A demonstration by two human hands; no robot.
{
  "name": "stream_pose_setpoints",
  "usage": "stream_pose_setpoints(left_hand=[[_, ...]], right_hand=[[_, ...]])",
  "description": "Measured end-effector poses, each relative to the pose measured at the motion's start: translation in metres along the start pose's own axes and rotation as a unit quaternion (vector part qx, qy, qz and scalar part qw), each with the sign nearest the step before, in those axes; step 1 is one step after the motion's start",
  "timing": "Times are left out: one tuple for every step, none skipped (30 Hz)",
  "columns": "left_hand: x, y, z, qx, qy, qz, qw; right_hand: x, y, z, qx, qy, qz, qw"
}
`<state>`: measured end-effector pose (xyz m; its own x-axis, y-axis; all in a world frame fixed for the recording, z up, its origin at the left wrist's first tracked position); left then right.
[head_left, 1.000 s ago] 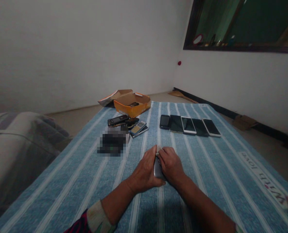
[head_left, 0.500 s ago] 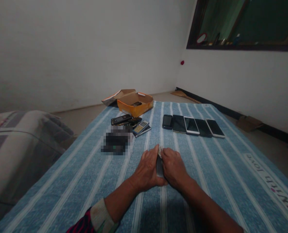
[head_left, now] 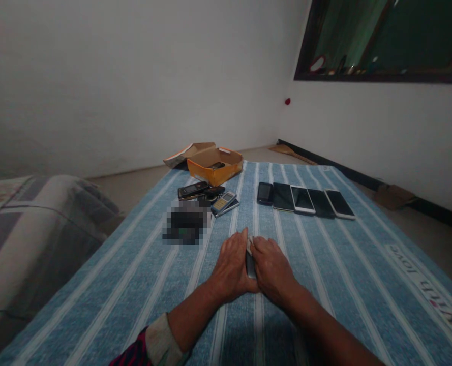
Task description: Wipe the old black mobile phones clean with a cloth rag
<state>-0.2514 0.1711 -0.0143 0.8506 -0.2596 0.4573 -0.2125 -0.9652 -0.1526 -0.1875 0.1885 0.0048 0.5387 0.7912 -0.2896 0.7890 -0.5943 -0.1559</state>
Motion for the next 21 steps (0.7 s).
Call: stream_pose_setpoints(left_hand=[[0.0, 0.0, 0.001, -0.008, 0.002, -0.004, 1.0], [0.0, -0.001, 0.001, -0.015, 0.005, -0.009, 1.0], [0.0, -0.001, 0.001, -0.022, 0.008, -0.016, 1.0], [-0.001, -0.002, 0.001, -0.028, 0.012, -0.024, 0.999], [-0.001, -0.002, 0.001, -0.033, 0.017, -0.032, 0.999], [-0.002, -0.003, 0.0, -0.037, 0.022, -0.038, 0.998], [-0.001, -0.003, 0.0, -0.042, 0.026, -0.041, 0.998], [-0.001, -0.004, 0.0, -0.047, 0.028, -0.042, 0.998], [0.0, -0.004, 0.0, -0.051, 0.029, -0.041, 0.997], [0.0, -0.004, 0.0, -0.054, 0.03, -0.039, 0.997], [0.0, -0.004, 0.0, -0.054, 0.029, -0.036, 0.997], [0.001, -0.004, 0.0, -0.053, 0.028, -0.032, 0.998], [0.001, -0.004, 0.0, -0.051, 0.027, -0.029, 0.998], [0.0, -0.005, 0.0, -0.049, 0.026, -0.027, 0.998], [0.0, -0.005, 0.001, -0.049, 0.027, -0.025, 0.998], [-0.001, -0.005, 0.001, -0.049, 0.029, -0.023, 0.998], [-0.001, -0.005, 0.001, -0.05, 0.031, -0.021, 0.998], [-0.001, -0.005, 0.0, -0.052, 0.034, -0.018, 0.998], [-0.001, -0.005, 0.0, -0.056, 0.037, -0.013, 0.998], [0.0, -0.005, 0.0, -0.063, 0.039, -0.008, 0.997], [0.0, -0.004, 0.0, -0.07, 0.04, -0.003, 0.997]], right_hand=[[-0.001, 0.001, 0.0, -0.001, -0.001, -0.01, 1.0], [-0.001, 0.001, 0.0, -0.004, -0.004, -0.015, 1.0], [0.0, 0.0, 0.001, -0.009, -0.009, -0.015, 1.0], [0.003, -0.001, 0.001, -0.016, -0.014, -0.008, 1.0], [0.007, -0.003, 0.001, -0.02, -0.019, 0.002, 1.0], [0.011, -0.005, 0.001, -0.023, -0.024, 0.008, 0.999], [0.013, -0.005, 0.001, -0.024, -0.026, 0.011, 0.999], [0.015, -0.005, 0.001, -0.024, -0.027, 0.01, 0.999], [0.014, -0.004, 0.0, -0.023, -0.026, 0.004, 0.999], [0.013, -0.002, 0.0, -0.022, -0.025, -0.005, 0.999], [0.011, 0.001, 0.0, -0.021, -0.024, -0.015, 0.999], [0.008, 0.003, 0.0, -0.021, -0.024, -0.025, 0.999], [0.006, 0.005, 0.001, -0.023, -0.025, -0.031, 0.999], [0.005, 0.006, 0.001, -0.025, -0.027, -0.034, 0.999], [0.005, 0.005, 0.0, -0.027, -0.028, -0.033, 0.999], [0.006, 0.003, 0.0, -0.029, -0.03, -0.027, 0.999], [0.007, 0.0, 0.0, -0.032, -0.032, -0.019, 0.999], [0.008, -0.003, -0.001, -0.034, -0.035, -0.011, 0.999], [0.01, -0.007, -0.001, -0.034, -0.038, -0.003, 0.999], [0.011, -0.009, -0.002, -0.035, -0.042, 0.002, 0.999], [0.012, -0.011, -0.003, -0.036, -0.044, 0.002, 0.998]])
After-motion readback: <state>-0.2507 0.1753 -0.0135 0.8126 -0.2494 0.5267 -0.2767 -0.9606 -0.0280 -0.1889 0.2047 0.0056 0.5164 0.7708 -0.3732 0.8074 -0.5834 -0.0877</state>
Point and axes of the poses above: each hand's wrist, its own y-axis away from the middle knuckle, its own z-axis out of the palm, x = y × z, the point moved 10 cm from there along -y, towards the middle knuckle, and after that the axes turned 11 degrees about -x, right-handed, at the moved point
